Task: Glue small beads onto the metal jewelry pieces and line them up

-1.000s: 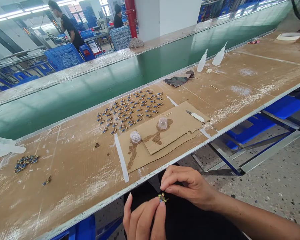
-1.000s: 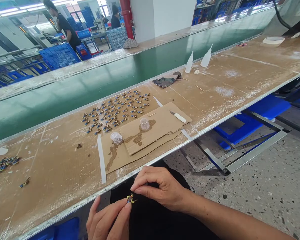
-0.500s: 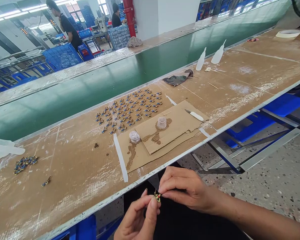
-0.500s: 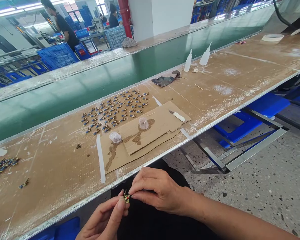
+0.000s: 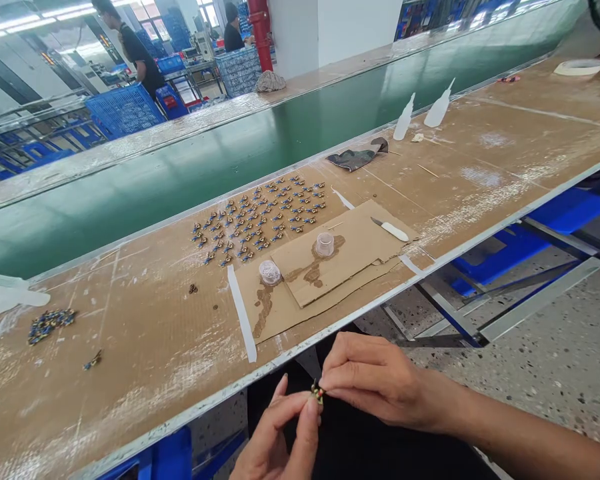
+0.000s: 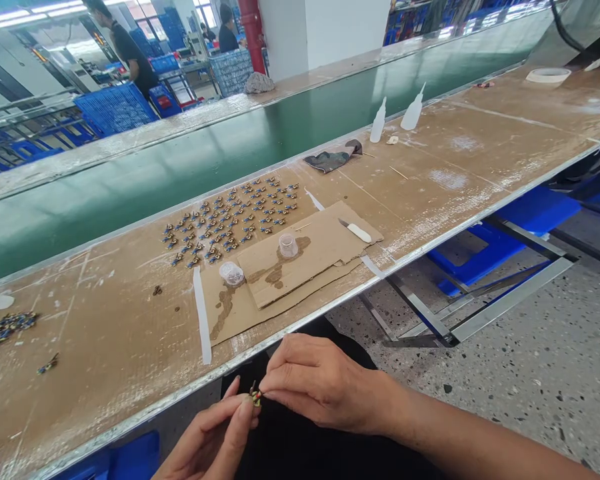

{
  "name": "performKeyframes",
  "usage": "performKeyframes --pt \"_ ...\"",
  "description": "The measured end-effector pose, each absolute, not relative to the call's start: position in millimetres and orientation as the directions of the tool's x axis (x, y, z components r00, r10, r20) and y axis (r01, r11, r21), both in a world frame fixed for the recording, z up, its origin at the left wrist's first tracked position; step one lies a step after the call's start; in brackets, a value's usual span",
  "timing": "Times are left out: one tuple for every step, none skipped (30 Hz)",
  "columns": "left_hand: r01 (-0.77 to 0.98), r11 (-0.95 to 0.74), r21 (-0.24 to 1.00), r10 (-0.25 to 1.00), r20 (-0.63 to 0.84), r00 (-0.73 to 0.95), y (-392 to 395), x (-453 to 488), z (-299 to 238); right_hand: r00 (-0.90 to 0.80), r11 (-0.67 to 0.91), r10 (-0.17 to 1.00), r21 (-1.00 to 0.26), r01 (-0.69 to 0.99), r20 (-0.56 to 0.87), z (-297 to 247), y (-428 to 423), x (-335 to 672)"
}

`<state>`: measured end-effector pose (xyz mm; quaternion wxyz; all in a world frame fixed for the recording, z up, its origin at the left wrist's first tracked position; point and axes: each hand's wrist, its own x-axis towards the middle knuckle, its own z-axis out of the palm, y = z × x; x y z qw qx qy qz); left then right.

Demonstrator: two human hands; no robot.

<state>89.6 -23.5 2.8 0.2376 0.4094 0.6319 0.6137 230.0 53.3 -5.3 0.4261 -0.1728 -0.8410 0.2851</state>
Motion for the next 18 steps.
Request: performKeyframes --pt "0.252 -0.113 0.961 0.809 0.236 -0.539 -23.6 88.9 1.5 -0.578 0.78 0.532 -0.624 0.049 0.619 -5.4 53.2 230.0" --pt "0.269 -0.136 0.954 0.807 0.264 -0.528 -23.8 88.2 0.1 -0.575 0.781 0.531 -0.623 0.047 0.622 -5.6 53.1 229.8" --pt "0.278 -0.157 0.948 0.803 0.286 -0.523 -23.9 87.4 -1.3 -0.57 0.782 0.531 -0.622 0.044 0.627 -6.0 52.9 229.7" --pt "0.284 -0.17 0.944 0.799 0.3 -0.521 -24.1 86.8 -2.5 -0.566 0.782 0.532 -0.622 0.042 0.63 -6.5 52.8 229.6" --pt "0.29 -0.175 0.941 0.796 0.308 -0.52 -24.1 86.3 -3.4 -0.56 0.782 0.533 -0.622 0.041 0.634 -6.9 52.6 229.5" --pt "0.293 -0.177 0.94 0.796 0.311 -0.519 -24.1 86.1 -3.8 -0.556 0.784 0.532 -0.62 0.038 0.638 -7.4 52.4 229.4" --pt "0.295 -0.175 0.939 0.798 0.311 -0.516 -24.0 85.9 -3.9 -0.554 0.784 0.532 -0.62 0.037 0.64 -7.8 52.2 229.3" --pt "0.294 -0.175 0.939 0.801 0.31 -0.512 -23.8 85.9 -3.5 -0.556 0.784 0.531 -0.619 0.036 0.639 -8.1 52.1 229.2" --pt "0.292 -0.175 0.94 0.804 0.308 -0.509 -23.5 86.0 -2.9 -0.56 0.784 0.53 -0.619 0.039 0.637 -8.2 52.0 229.1" --pt "0.29 -0.177 0.941 0.805 0.307 -0.507 -23.3 86.2 -2.3 -0.564 0.785 0.529 -0.618 0.041 0.634 -8.3 51.9 228.8" --pt "0.286 -0.179 0.941 0.806 0.307 -0.506 -23.1 86.3 -1.7 -0.566 0.786 0.528 -0.617 0.044 0.633 -8.3 51.9 228.5" --pt "0.284 -0.179 0.942 0.806 0.305 -0.507 -22.9 86.4 -1.4 -0.567 0.786 0.529 -0.617 0.046 0.632 -8.1 51.9 228.3" --pt "0.281 -0.178 0.943 0.804 0.304 -0.51 -22.9 86.5 -1.4 -0.567 0.787 0.528 -0.616 0.045 0.633 -7.9 52.0 228.1" --pt "0.28 -0.178 0.943 0.804 0.303 -0.511 -22.9 86.4 -1.6 -0.565 0.787 0.528 -0.616 0.044 0.634 -7.5 52.1 228.1" --pt "0.278 -0.18 0.944 0.804 0.303 -0.511 -23.0 86.4 -2.1 -0.565 0.786 0.528 -0.616 0.043 0.634 -7.0 52.4 228.4" --pt "0.277 -0.181 0.944 0.805 0.304 -0.509 -23.1 86.3 -2.8 -0.564 0.786 0.528 -0.617 0.04 0.635 -6.4 52.7 229.0" --pt "0.276 -0.184 0.944 0.806 0.305 -0.507 -23.2 86.3 -3.6 -0.563 0.785 0.528 -0.618 0.037 0.636 -5.7 53.1 230.0" --pt "0.275 -0.187 0.943 0.808 0.307 -0.503 -23.2 86.2 -4.4 -0.562 0.784 0.528 -0.62 0.033 0.637 -5.0 53.5 231.1"
